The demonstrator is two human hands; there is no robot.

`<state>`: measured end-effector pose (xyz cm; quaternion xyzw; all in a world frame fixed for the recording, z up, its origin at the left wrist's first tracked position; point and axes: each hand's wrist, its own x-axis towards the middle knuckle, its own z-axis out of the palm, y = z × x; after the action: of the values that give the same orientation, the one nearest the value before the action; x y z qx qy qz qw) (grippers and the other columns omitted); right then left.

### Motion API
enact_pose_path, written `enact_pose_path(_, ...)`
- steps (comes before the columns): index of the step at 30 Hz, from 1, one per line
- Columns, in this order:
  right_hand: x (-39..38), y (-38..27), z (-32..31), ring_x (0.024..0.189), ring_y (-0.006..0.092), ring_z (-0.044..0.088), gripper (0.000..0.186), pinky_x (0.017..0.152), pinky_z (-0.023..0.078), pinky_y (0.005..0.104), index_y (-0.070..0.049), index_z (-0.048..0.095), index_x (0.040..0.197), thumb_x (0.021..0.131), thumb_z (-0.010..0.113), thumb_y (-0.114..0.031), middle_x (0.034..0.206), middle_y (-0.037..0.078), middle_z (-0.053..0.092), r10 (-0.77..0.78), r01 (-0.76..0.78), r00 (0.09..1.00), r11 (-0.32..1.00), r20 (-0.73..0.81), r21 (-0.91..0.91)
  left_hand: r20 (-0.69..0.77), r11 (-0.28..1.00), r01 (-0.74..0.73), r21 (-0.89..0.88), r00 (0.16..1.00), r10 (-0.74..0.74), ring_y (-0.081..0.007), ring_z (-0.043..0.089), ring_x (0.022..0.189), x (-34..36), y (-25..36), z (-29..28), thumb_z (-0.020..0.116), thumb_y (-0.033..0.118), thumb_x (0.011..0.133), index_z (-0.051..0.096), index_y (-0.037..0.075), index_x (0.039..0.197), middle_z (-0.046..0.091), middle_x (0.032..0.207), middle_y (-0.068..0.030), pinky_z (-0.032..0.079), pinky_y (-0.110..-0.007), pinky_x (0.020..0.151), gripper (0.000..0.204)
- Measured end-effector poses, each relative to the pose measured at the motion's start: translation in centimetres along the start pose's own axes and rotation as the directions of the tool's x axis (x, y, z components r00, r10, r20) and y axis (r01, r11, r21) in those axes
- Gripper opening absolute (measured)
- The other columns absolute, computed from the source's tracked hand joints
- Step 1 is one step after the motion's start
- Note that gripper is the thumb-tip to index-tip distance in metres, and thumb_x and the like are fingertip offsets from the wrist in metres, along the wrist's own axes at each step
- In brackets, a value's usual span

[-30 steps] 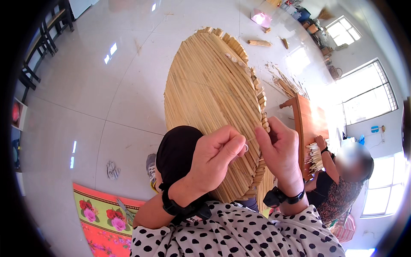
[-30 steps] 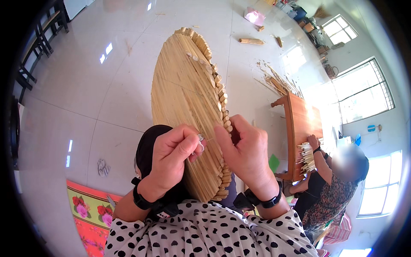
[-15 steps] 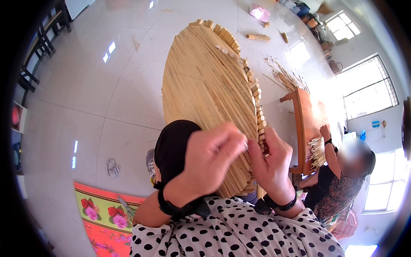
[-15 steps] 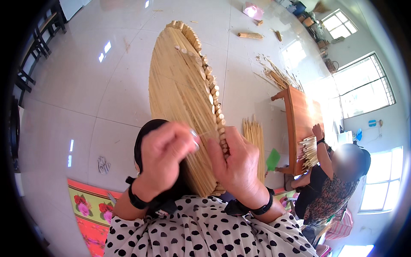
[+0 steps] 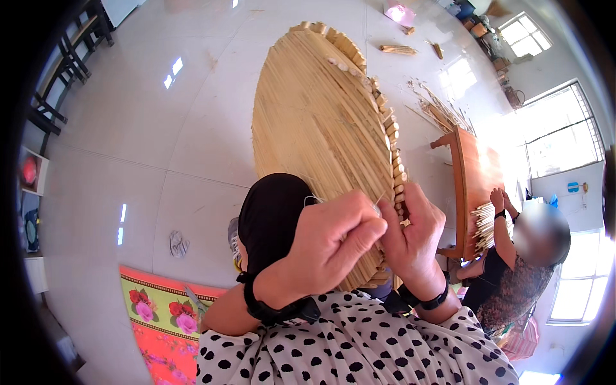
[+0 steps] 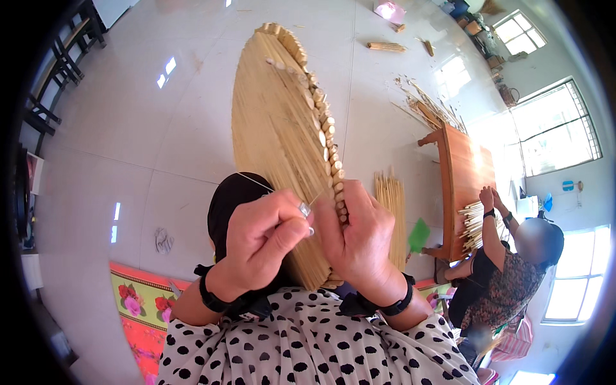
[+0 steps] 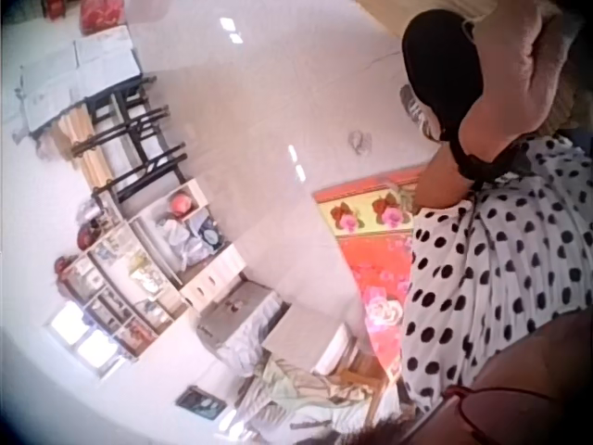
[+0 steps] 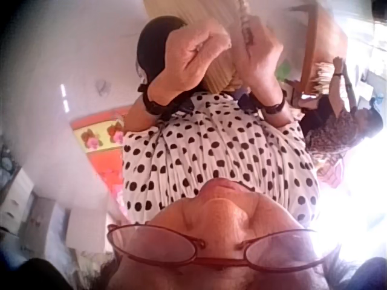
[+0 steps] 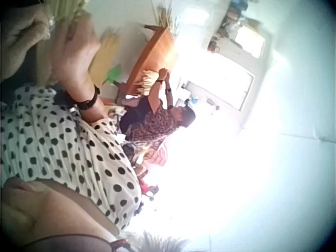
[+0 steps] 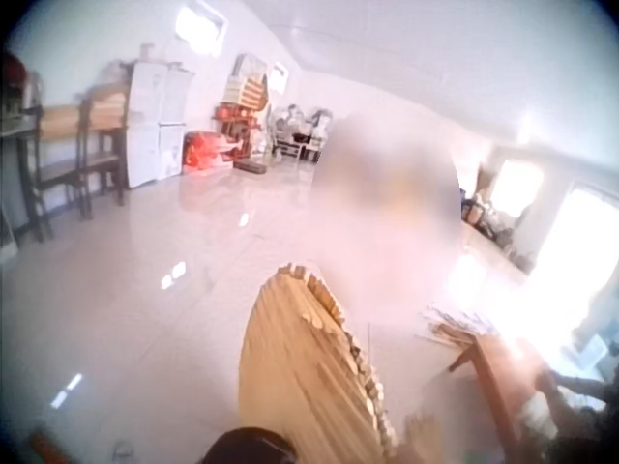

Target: The person weaves together thin wooden slats using a needle and thread, pulling the thread through the slats to form a circular fan-like object. They use a pair of snips to trim the thread after securing a section of the slats.

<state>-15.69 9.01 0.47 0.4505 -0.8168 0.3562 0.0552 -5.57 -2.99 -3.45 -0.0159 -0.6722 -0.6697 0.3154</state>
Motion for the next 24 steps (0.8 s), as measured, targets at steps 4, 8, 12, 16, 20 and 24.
enact_pose_path(4, 0.0, 0.6, -0.1, 0.047, 0.0307, 0.052, 0.016, 0.044, 0.039, 0.0358, 0.001, 0.051, 0.083, 0.084, 0.066, -0.006, 0.058, 0.014, 0.049, -0.034, 0.034, 0.999, 0.998, 0.001, -0.050, -0.006, 0.988, -0.036, 0.149, 0.999, 0.037, -0.0115, 0.057, 0.076, -0.9, -0.5, -1.8, 0.054, 0.007, 0.096, 0.058, -0.004, 0.092, 0.055, 0.118, -0.0167, 0.049, -0.026, 0.071, 0.012)
enact_pose_path(8, -0.1, 0.6, -0.3, 0.048, 0.0319, 0.053, 0.016, 0.045, 0.040, 0.0372, 0.001, 0.054, 0.087, 0.084, 0.067, -0.008, 0.058, 0.014, 0.050, 0.001, 0.000, 1.000, 0.996, 0.005, -0.091, -0.170, 0.958, 0.227, 0.177, 0.965, -0.198, -0.0117, 0.058, 0.086, -4.2, 0.7, -4.6, 0.050, 0.002, 0.095, 0.056, -0.005, 0.114, 0.039, 0.138, -0.0174, 0.052, -0.030, 0.082, 0.021)
enact_pose_path(12, -0.4, 0.4, -0.2, 0.049, 0.0316, 0.053, 0.017, 0.047, 0.041, 0.0366, -0.002, 0.055, 0.088, 0.084, 0.068, -0.012, 0.058, 0.014, 0.050, 0.041, -0.039, 0.999, 0.990, 0.011, -0.136, -0.175, 0.854, 0.318, 0.412, 0.947, -0.269, -0.0199, 0.063, 0.082, -6.7, 2.2, -4.6, 0.060, 0.001, 0.088, 0.061, 0.000, 0.103, 0.055, 0.115, -0.0177, 0.050, -0.030, 0.075, 0.015)
enact_pose_path(16, -0.5, 1.0, 0.1, 0.050, 0.0318, 0.052, 0.018, 0.048, 0.042, 0.0364, -0.002, 0.055, 0.086, 0.084, 0.069, -0.013, 0.059, 0.014, 0.050, 0.017, -0.017, 1.000, 0.993, -0.007, -0.116, -0.135, 0.806, 0.409, 0.428, 0.910, -0.391, -0.0264, 0.063, 0.084, -10.3, 1.9, -5.3, 0.061, 0.001, 0.086, 0.060, -0.001, 0.102, 0.059, 0.105, -0.0157, 0.050, -0.031, 0.076, 0.016)
enact_pose_path(20, -0.7, 0.7, 0.0, 0.051, 0.0345, 0.053, 0.017, 0.049, 0.041, 0.0369, -0.001, 0.054, 0.084, 0.084, 0.067, -0.012, 0.059, 0.016, 0.051, 0.020, -0.021, 1.000, 0.992, -0.008, -0.127, -0.183, 0.716, 0.511, 0.475, 0.853, -0.488, -0.0240, 0.062, 0.089, -13.3, 0.8, -7.6, 0.059, 0.007, 0.090, 0.061, -0.002, 0.102, 0.062, 0.103, -0.0131, 0.049, -0.032, 0.080, 0.015)
enact_pose_path(24, -0.5, 0.8, 0.2, 0.052, 0.0354, 0.052, 0.018, 0.049, 0.040, 0.0374, -0.001, 0.052, 0.081, 0.084, 0.066, -0.011, 0.059, 0.016, 0.049, -0.030, 0.028, 0.999, 0.991, -0.014, -0.132, -0.322, 0.628, 0.618, 0.474, 0.785, -0.529, -0.0272, 0.062, 0.089, -14.2, 0.6, -9.1, 0.056, 0.010, 0.092, 0.062, -0.002, 0.102, 0.063, 0.098, -0.0146, 0.048, -0.033, 0.079, 0.017)
